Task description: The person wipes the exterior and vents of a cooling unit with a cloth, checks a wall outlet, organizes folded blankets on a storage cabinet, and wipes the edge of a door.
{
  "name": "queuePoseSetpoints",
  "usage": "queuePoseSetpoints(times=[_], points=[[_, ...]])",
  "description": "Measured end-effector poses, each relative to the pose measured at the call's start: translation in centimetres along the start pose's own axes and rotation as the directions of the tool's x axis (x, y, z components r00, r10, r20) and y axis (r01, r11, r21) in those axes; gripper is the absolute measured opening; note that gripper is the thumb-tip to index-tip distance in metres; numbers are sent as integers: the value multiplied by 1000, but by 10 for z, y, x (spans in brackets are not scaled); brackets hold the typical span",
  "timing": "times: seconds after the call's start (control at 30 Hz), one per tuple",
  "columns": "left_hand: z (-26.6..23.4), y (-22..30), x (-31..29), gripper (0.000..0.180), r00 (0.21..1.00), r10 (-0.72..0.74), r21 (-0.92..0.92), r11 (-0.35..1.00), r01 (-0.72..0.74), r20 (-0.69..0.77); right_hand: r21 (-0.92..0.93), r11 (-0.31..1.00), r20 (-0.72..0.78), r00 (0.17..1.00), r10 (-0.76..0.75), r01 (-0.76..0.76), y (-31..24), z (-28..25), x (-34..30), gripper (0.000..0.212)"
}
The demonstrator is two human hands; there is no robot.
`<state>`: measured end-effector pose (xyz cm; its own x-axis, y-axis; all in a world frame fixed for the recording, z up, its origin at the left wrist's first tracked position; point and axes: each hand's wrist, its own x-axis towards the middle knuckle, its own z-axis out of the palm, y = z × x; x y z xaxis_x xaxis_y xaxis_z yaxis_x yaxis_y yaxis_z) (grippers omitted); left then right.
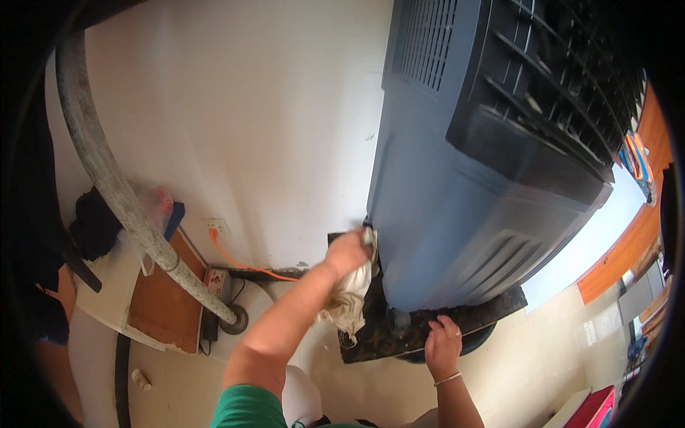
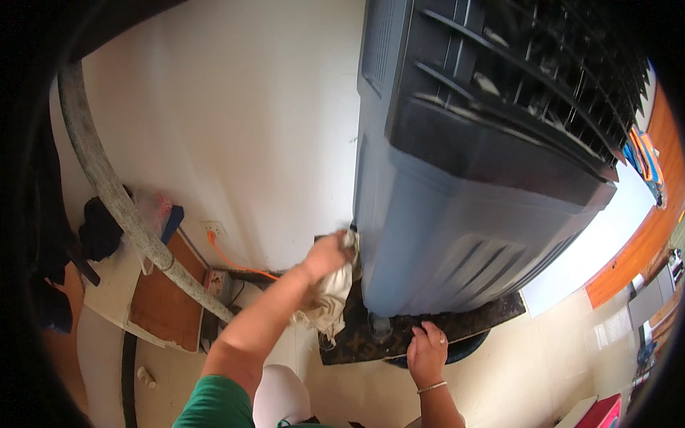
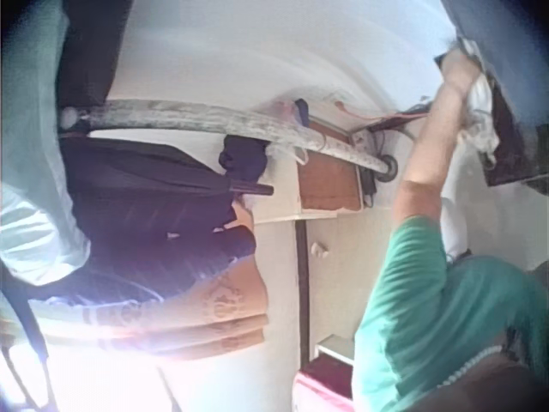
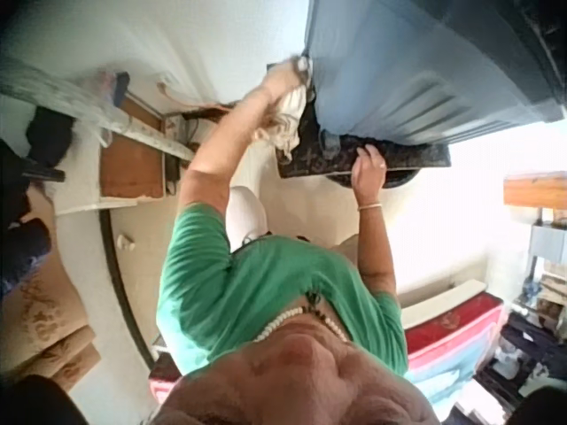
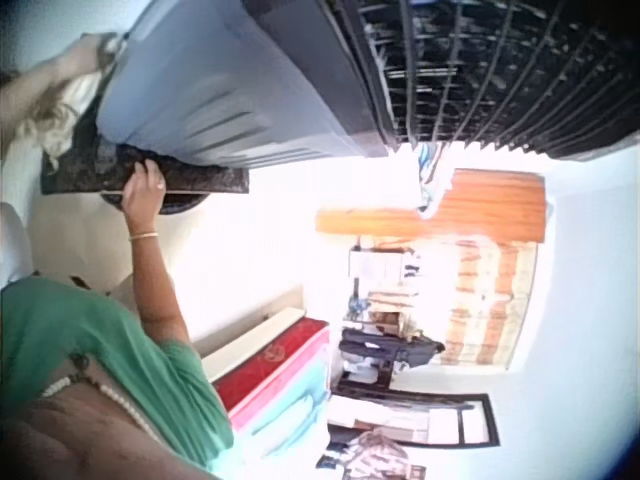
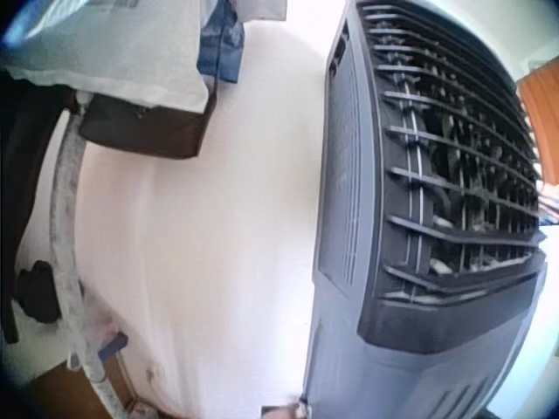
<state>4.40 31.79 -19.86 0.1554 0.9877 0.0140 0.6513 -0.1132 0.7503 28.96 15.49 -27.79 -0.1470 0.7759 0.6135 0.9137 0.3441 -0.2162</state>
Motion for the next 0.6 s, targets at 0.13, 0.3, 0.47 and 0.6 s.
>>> queuePoseSetpoints(times=[0.13,0.3,0.47,0.6], points=[[-1,12,-43,51,970,77,56,994,-92,232,-4,1000,13,1000,20,-20,-2,-1,1,21],[-3,-1,-81,49,770,339,-165,940,-298,541,-1,1000,-69,997,-19,19,2,-3,-3,23],[-6,59,-134,40,616,524,-585,802,-124,588,25,1000,-54,998,12,-10,3,-9,-3,24],[14,108,-161,45,691,528,-757,652,43,493,102,995,-33,999,21,-17,-4,-4,5,24]])
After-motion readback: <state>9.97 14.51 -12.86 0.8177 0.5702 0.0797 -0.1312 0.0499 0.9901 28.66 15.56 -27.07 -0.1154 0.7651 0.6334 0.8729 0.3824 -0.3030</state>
